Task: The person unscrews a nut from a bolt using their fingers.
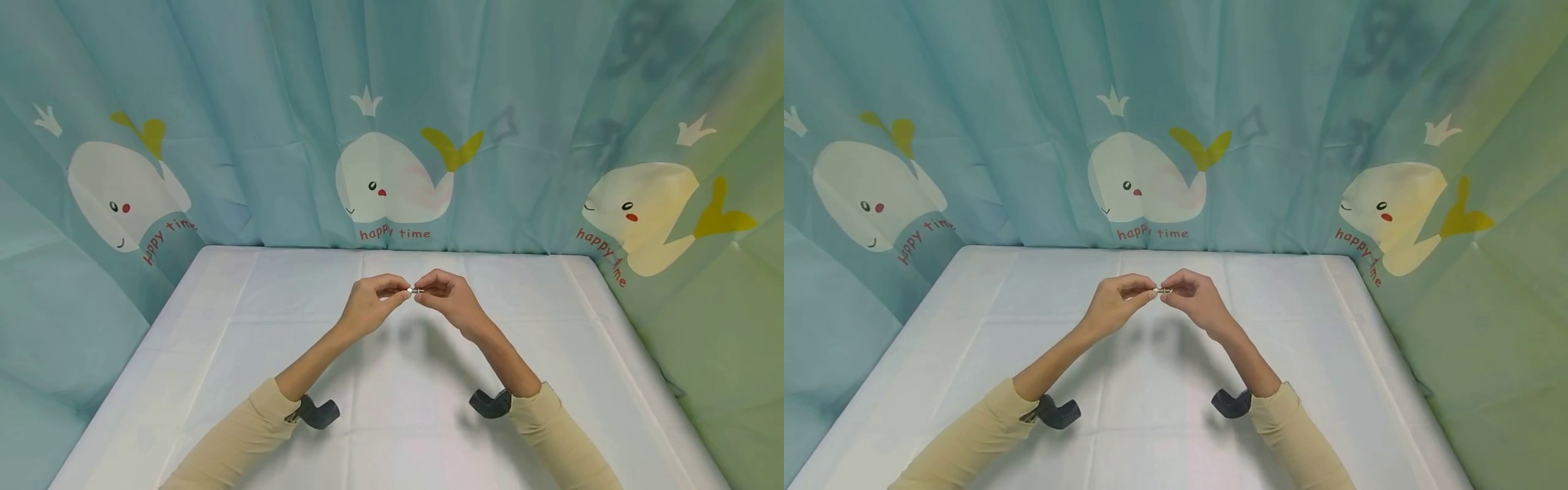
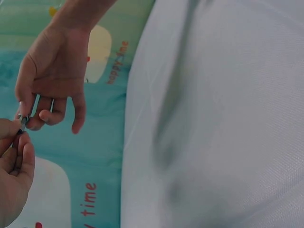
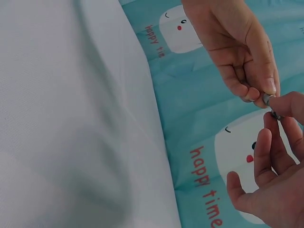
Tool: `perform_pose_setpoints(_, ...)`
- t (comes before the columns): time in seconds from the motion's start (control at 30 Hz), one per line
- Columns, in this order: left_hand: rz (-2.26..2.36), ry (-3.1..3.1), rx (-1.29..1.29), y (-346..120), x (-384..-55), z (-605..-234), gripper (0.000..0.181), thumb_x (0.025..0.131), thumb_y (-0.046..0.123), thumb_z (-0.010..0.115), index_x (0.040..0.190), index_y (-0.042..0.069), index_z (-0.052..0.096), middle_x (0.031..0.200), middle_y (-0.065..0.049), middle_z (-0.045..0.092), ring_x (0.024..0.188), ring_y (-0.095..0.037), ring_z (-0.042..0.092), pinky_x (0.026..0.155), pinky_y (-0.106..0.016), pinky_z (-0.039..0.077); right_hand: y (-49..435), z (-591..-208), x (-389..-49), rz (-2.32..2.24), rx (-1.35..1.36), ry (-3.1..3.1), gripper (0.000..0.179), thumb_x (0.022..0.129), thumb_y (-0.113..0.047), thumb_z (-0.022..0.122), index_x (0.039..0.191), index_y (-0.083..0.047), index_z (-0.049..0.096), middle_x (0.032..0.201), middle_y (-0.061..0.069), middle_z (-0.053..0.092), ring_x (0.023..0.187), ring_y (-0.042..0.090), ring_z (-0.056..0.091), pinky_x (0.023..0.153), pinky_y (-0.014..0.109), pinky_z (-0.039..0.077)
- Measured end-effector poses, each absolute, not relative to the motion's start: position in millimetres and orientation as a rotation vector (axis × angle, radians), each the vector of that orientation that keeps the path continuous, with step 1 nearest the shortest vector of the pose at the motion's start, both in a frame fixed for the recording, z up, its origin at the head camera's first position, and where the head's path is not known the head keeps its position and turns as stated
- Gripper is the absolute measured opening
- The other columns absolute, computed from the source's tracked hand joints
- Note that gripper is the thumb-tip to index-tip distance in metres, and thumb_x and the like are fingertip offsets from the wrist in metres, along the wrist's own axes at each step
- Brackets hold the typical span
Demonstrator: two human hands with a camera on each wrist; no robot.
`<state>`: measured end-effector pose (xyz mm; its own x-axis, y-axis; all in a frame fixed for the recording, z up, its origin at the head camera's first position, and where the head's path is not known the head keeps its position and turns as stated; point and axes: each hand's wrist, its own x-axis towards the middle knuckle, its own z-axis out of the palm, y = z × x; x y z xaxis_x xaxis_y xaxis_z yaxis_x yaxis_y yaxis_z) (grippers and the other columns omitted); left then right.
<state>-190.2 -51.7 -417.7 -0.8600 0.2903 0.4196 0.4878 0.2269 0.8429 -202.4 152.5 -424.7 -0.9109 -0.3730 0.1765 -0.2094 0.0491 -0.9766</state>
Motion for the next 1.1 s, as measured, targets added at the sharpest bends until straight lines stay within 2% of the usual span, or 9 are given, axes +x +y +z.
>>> perform_pose_setpoints(0.2,-1.701,-2.308,-0.746,-51.2,-190.8,-418.4,0.006,0.091,0.002,0.072,0.096,0.0,0.074,0.091,-0.008,0.073,0.086,-0.02,0.071,0.081,-0.028,0.059,152.3,-423.6,-201.9,-1.956,-0.615,2.185,0.019,0.092,-0.002,0.067,0.11,0.002,0.06,0.103,0.012,0.062,0.083,0.022,0.061,0.077,0.028,0.054)
perform_pose_setpoints(0.33,-1.708,-2.309,-0.734,-51.7,-190.4,-417.5,0.006,0.091,0.002,0.072,0.096,0.0,0.074,0.09,-0.007,0.073,0.084,-0.019,0.071,0.081,-0.028,0.059,152.9,-421.0,-201.9,-1.924,-0.581,2.218,0.03,0.093,-0.006,0.068,0.121,-0.002,0.058,0.114,0.012,0.06,0.093,0.025,0.062,0.083,0.032,0.054)
perform_pose_setpoints(0.4,-1.712,-2.309,-0.73,-52.2,-189.9,-416.7,0.006,0.091,0.003,0.073,0.096,0.0,0.074,0.09,-0.007,0.073,0.084,-0.019,0.071,0.081,-0.028,0.059,152.9,-420.2,-201.9,-1.923,-0.57,2.215,0.03,0.096,-0.01,0.067,0.124,-0.002,0.058,0.114,0.013,0.062,0.098,0.029,0.062,0.089,0.037,0.053)
perform_pose_setpoints(0.53,-1.718,-2.309,-0.74,-52.4,-189.4,-415.6,0.008,0.091,0.004,0.073,0.097,0.0,0.074,0.091,-0.009,0.073,0.085,-0.022,0.071,0.081,-0.03,0.059,152.2,-420.3,-202.0,-1.924,-0.572,2.192,0.022,0.099,-0.015,0.064,0.112,0.002,0.065,0.102,0.013,0.068,0.1,0.033,0.063,0.096,0.045,0.051)
perform_pose_setpoints(0.67,-1.704,-2.315,-0.738,-51.6,-188.9,-415.3,0.008,0.091,0.005,0.072,0.098,0.001,0.074,0.092,-0.008,0.073,0.086,-0.021,0.071,0.081,-0.029,0.059,151.2,-421.5,-201.8,-1.952,-0.587,2.2,0.017,0.096,-0.012,0.066,0.105,0.003,0.067,0.094,0.009,0.068,0.092,0.027,0.065,0.087,0.039,0.054)
perform_pose_setpoints(0.83,-1.701,-2.317,-0.729,-50.4,-188.6,-416.9,0.007,0.091,0.004,0.072,0.098,0.001,0.074,0.092,-0.006,0.073,0.086,-0.018,0.071,0.081,-0.028,0.058,151.1,-423.1,-200.2,-1.991,-0.601,2.221,0.017,0.092,-0.004,0.069,0.106,0.005,0.065,0.097,0.009,0.067,0.092,0.025,0.067,0.081,0.031,0.056)
perform_pose_setpoints(1.1,-1.729,-2.318,-0.723,-50.7,-186.9,-418.4,0.009,0.091,0.004,0.072,0.099,0.0,0.074,0.093,-0.009,0.073,0.087,-0.022,0.071,0.081,-0.03,0.059,151.6,-426.7,-199.8,-1.997,-0.636,2.212,0.016,0.091,0.001,0.067,0.105,0.004,0.062,0.1,0.009,0.064,0.094,0.021,0.065,0.082,0.031,0.056)
